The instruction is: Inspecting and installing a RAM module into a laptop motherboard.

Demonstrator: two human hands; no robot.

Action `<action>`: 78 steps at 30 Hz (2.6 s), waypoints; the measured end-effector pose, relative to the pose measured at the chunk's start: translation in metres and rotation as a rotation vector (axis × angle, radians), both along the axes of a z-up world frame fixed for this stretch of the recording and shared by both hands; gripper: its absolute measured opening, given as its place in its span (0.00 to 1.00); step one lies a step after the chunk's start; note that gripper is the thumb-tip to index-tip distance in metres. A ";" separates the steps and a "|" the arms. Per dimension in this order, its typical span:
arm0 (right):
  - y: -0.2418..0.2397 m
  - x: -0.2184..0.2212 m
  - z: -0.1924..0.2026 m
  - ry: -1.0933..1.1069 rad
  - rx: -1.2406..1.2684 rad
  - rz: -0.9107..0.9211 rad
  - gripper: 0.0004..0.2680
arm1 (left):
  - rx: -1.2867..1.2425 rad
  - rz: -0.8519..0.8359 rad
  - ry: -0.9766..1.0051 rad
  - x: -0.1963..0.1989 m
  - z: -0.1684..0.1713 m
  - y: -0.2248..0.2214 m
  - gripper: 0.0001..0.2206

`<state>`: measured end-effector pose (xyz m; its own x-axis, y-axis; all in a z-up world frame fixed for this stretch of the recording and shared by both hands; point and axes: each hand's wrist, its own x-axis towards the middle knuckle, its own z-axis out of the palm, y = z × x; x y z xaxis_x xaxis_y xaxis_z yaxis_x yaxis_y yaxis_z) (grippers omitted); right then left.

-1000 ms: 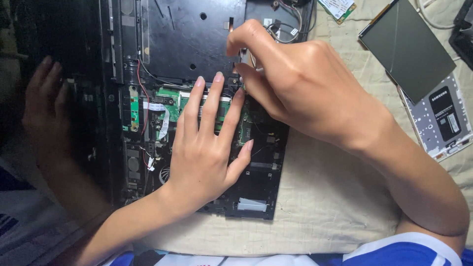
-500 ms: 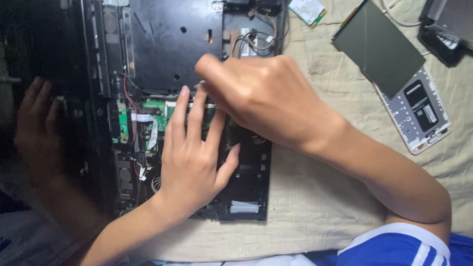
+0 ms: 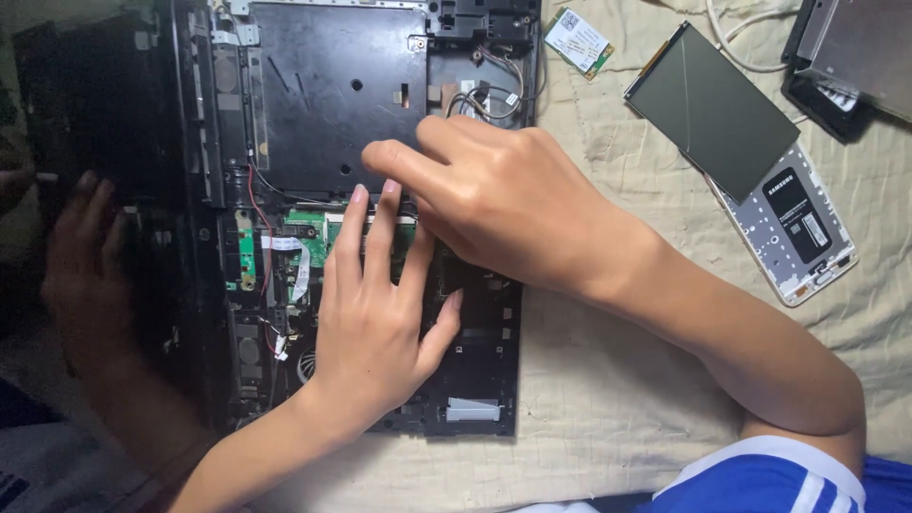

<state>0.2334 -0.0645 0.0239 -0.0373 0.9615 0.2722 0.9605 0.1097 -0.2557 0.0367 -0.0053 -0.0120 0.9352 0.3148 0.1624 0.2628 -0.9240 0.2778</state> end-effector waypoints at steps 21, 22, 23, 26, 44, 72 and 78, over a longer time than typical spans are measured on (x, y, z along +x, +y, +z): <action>-0.009 0.000 -0.007 -0.019 0.076 -0.002 0.02 | 0.005 -0.003 0.002 -0.001 0.001 0.000 0.29; -0.009 0.000 -0.007 -0.035 0.081 0.023 0.12 | -0.005 -0.003 -0.003 -0.001 0.001 0.000 0.28; -0.009 -0.001 -0.006 -0.033 0.080 0.023 0.12 | -0.006 -0.003 -0.001 -0.001 0.000 0.000 0.28; -0.007 -0.002 -0.004 -0.059 0.076 0.024 0.15 | 0.002 -0.004 -0.026 -0.001 -0.001 0.000 0.26; -0.008 -0.001 0.002 -0.102 0.049 0.039 0.15 | 0.017 -0.007 -0.026 -0.001 0.000 -0.001 0.26; -0.008 0.007 -0.007 -0.005 0.085 0.040 0.11 | 0.091 -0.020 0.112 -0.003 0.004 -0.001 0.33; -0.005 0.010 0.001 0.048 0.010 0.079 0.10 | 0.085 -0.019 0.124 -0.005 0.003 -0.001 0.34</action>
<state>0.2439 -0.0697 0.0246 -0.0997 0.9533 0.2852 0.9353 0.1876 -0.2999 0.0319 -0.0065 -0.0091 0.9554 0.2868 0.0702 0.2724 -0.9479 0.1652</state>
